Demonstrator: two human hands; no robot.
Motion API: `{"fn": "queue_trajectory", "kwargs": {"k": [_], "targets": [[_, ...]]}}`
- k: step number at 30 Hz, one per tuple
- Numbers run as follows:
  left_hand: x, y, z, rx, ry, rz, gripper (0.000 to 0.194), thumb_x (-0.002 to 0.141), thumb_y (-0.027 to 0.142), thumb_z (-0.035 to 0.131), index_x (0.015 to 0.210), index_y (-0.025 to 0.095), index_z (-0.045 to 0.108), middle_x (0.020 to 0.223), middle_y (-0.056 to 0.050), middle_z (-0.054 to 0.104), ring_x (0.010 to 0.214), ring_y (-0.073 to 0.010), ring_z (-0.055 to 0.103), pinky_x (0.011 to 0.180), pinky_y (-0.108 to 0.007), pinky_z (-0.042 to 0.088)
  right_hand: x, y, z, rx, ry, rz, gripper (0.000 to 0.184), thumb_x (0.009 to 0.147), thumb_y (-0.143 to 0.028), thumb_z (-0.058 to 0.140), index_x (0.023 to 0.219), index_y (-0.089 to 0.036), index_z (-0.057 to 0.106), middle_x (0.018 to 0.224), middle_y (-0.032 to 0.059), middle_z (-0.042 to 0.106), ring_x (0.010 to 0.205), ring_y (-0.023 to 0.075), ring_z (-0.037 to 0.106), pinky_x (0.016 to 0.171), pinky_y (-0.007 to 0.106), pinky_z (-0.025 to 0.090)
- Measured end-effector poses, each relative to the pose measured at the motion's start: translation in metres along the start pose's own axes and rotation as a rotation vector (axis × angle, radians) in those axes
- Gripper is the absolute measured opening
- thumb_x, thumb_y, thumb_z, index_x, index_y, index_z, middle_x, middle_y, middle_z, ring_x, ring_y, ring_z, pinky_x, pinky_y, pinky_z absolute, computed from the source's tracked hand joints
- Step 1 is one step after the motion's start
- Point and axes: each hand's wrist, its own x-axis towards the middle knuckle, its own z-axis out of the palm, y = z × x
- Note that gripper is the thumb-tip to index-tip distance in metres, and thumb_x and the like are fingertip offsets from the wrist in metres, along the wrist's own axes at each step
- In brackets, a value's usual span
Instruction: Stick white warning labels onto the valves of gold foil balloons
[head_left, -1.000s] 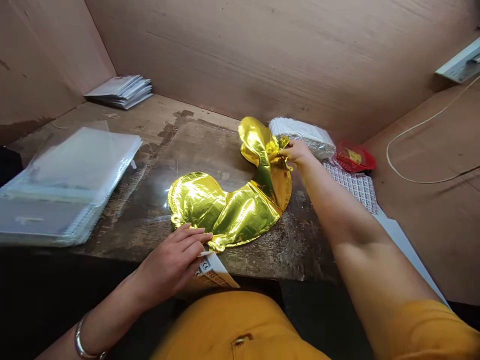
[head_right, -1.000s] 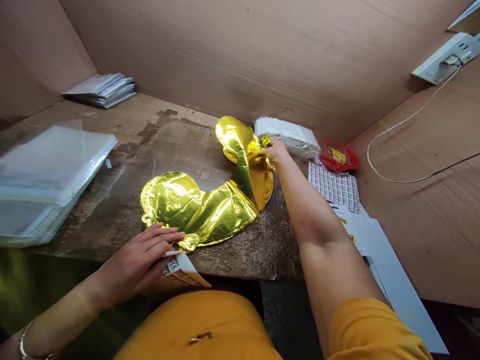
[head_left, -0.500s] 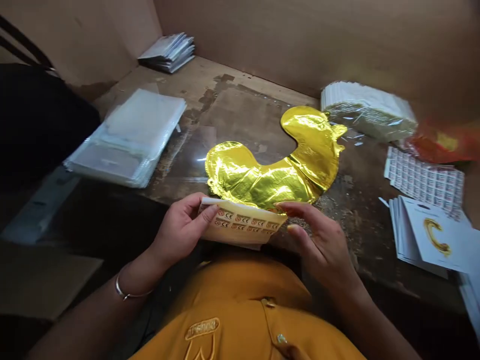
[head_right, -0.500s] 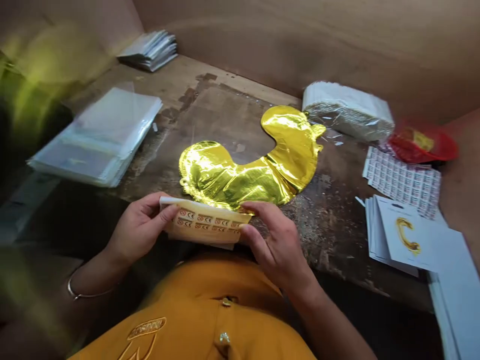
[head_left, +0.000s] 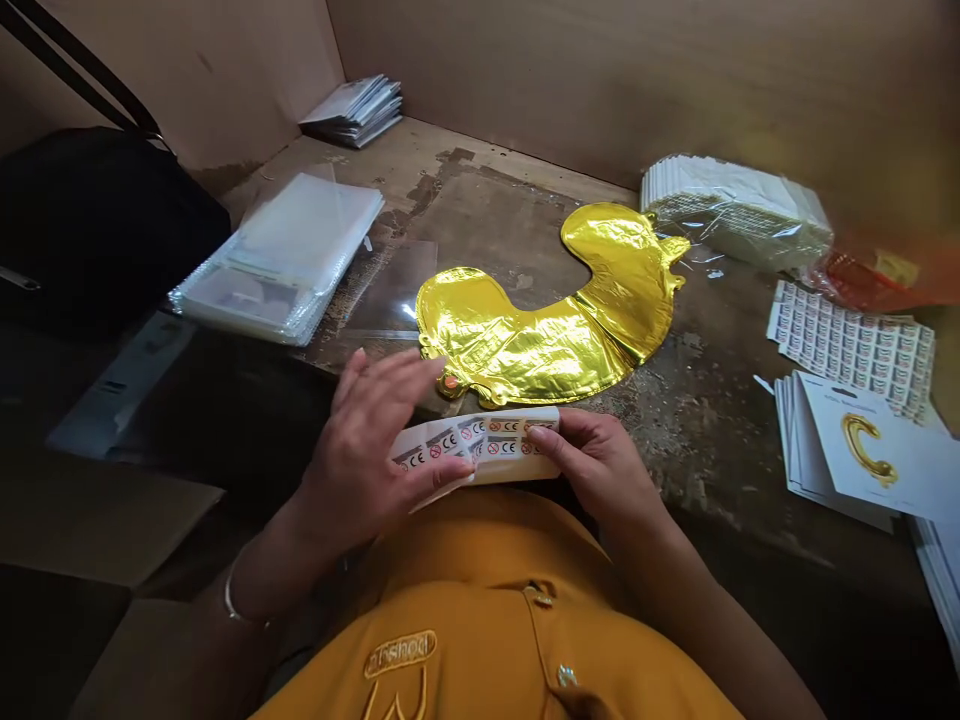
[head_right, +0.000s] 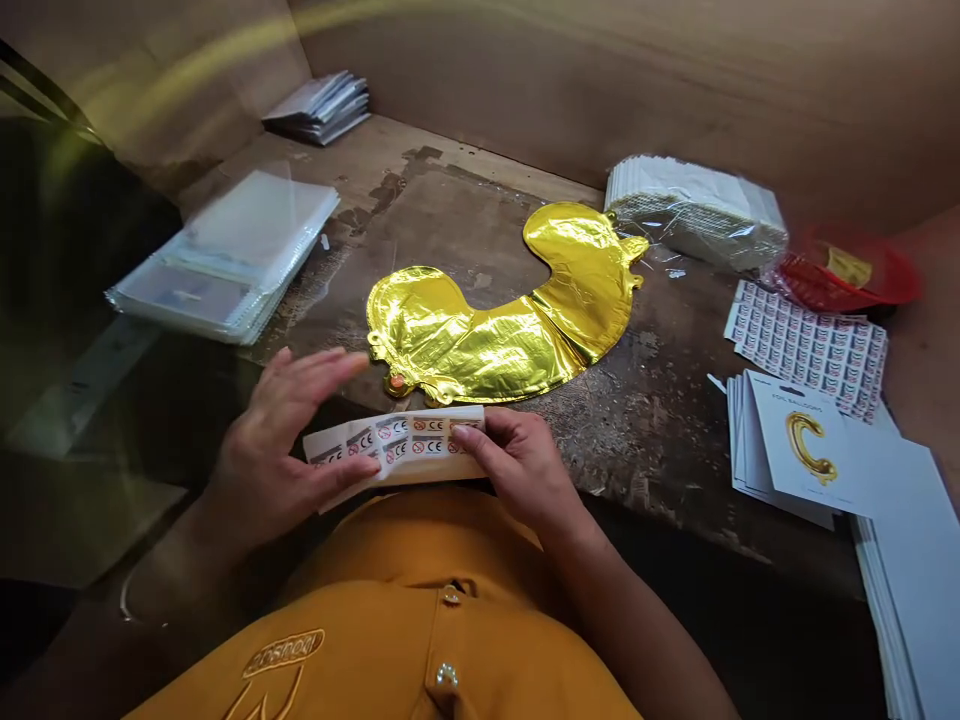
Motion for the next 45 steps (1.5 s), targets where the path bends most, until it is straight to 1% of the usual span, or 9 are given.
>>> {"fn": "queue_trajectory", "kwargs": {"k": [3, 6, 8, 11, 14, 18, 24, 31, 45], "targets": [[0.011, 0.004, -0.009, -0.093, -0.338, -0.044, 0.051, 0.078, 0.05, 0.069, 0.121, 0.024, 0.059, 0.117, -0.005, 0.068, 0.109, -0.0265, 0.061, 0.11, -0.053, 0.031, -0.005, 0.0, -0.003, -0.103, -0.063, -0.039, 0.031, 0.084, -0.043, 0.06, 0.074, -0.015, 0.068, 0.071, 0.0024, 0.066, 0.069, 0.0163, 0.06, 0.065, 0.027, 0.049], [0.019, 0.004, -0.007, -0.373, -0.547, -0.295, 0.032, 0.078, 0.046, 0.067, 0.099, 0.021, 0.07, 0.09, -0.002, 0.073, 0.08, -0.0203, 0.067, 0.075, -0.032, 0.054, -0.009, 0.001, -0.006, -0.197, -0.082, -0.083, 0.032, 0.087, -0.043, 0.055, 0.078, -0.015, 0.068, 0.07, 0.0021, 0.065, 0.066, 0.0146, 0.059, 0.061, 0.025, 0.048], [0.023, 0.005, -0.005, -0.469, -0.586, -0.411, 0.023, 0.079, 0.041, 0.065, 0.082, 0.019, 0.071, 0.073, 0.0, 0.07, 0.065, -0.0159, 0.063, 0.055, -0.023, 0.048, -0.011, 0.001, -0.007, -0.202, -0.02, -0.149, 0.026, 0.085, -0.041, 0.061, 0.094, -0.018, 0.067, 0.084, 0.0034, 0.068, 0.075, 0.0158, 0.062, 0.067, 0.026, 0.05], [0.026, 0.009, -0.001, -0.478, -0.61, -0.407, 0.021, 0.079, 0.037, 0.063, 0.076, 0.018, 0.069, 0.066, 0.001, 0.065, 0.059, -0.0129, 0.057, 0.051, -0.02, 0.042, -0.012, -0.003, -0.007, -0.211, 0.04, -0.284, 0.042, 0.076, -0.034, 0.072, 0.115, -0.022, 0.06, 0.106, 0.0055, 0.068, 0.092, 0.018, 0.064, 0.079, 0.029, 0.052], [0.026, 0.009, -0.001, -0.466, -0.647, -0.35, 0.023, 0.083, 0.039, 0.06, 0.078, 0.019, 0.07, 0.068, 0.001, 0.067, 0.062, -0.0131, 0.058, 0.054, -0.02, 0.042, -0.012, -0.007, -0.005, -0.346, 0.017, -0.305, 0.013, 0.082, -0.029, 0.065, 0.091, -0.02, 0.069, 0.084, 0.0027, 0.071, 0.077, 0.0148, 0.065, 0.07, 0.025, 0.05], [0.017, 0.001, -0.002, -0.437, -0.513, -0.44, 0.023, 0.075, 0.041, 0.07, 0.084, 0.02, 0.071, 0.074, 0.001, 0.069, 0.067, -0.014, 0.06, 0.058, -0.02, 0.044, -0.011, -0.004, -0.003, -0.333, 0.101, -0.202, 0.015, 0.083, -0.029, 0.063, 0.075, -0.017, 0.069, 0.067, 0.0006, 0.067, 0.062, 0.0117, 0.058, 0.059, 0.022, 0.044], [-0.002, -0.003, -0.002, -0.528, -0.327, -0.709, 0.027, 0.076, 0.044, 0.068, 0.076, 0.017, 0.068, 0.069, 0.0, 0.067, 0.06, -0.012, 0.057, 0.054, -0.019, 0.043, -0.006, 0.004, 0.0, 0.078, 0.05, 0.001, 0.014, 0.076, -0.031, 0.071, 0.078, -0.017, 0.071, 0.07, 0.0008, 0.068, 0.064, 0.0114, 0.059, 0.061, 0.022, 0.046], [-0.014, -0.003, 0.004, -0.54, -0.137, -0.719, 0.028, 0.076, 0.042, 0.068, 0.071, 0.015, 0.068, 0.064, -0.001, 0.066, 0.058, -0.0114, 0.055, 0.052, -0.018, 0.042, -0.006, 0.005, 0.0, 0.092, 0.106, -0.018, 0.01, 0.078, -0.03, 0.069, 0.08, -0.02, 0.072, 0.073, -0.0002, 0.069, 0.068, 0.0109, 0.059, 0.064, 0.021, 0.047], [-0.021, -0.016, 0.011, -0.565, -0.071, -0.733, 0.026, 0.08, 0.041, 0.065, 0.074, 0.016, 0.069, 0.068, -0.001, 0.069, 0.061, -0.0124, 0.059, 0.055, -0.019, 0.046, 0.002, 0.012, 0.002, 0.183, 0.151, 0.074, 0.014, 0.075, -0.031, 0.073, 0.079, -0.019, 0.068, 0.072, -0.0008, 0.065, 0.067, 0.0097, 0.057, 0.063, 0.021, 0.045]]}}
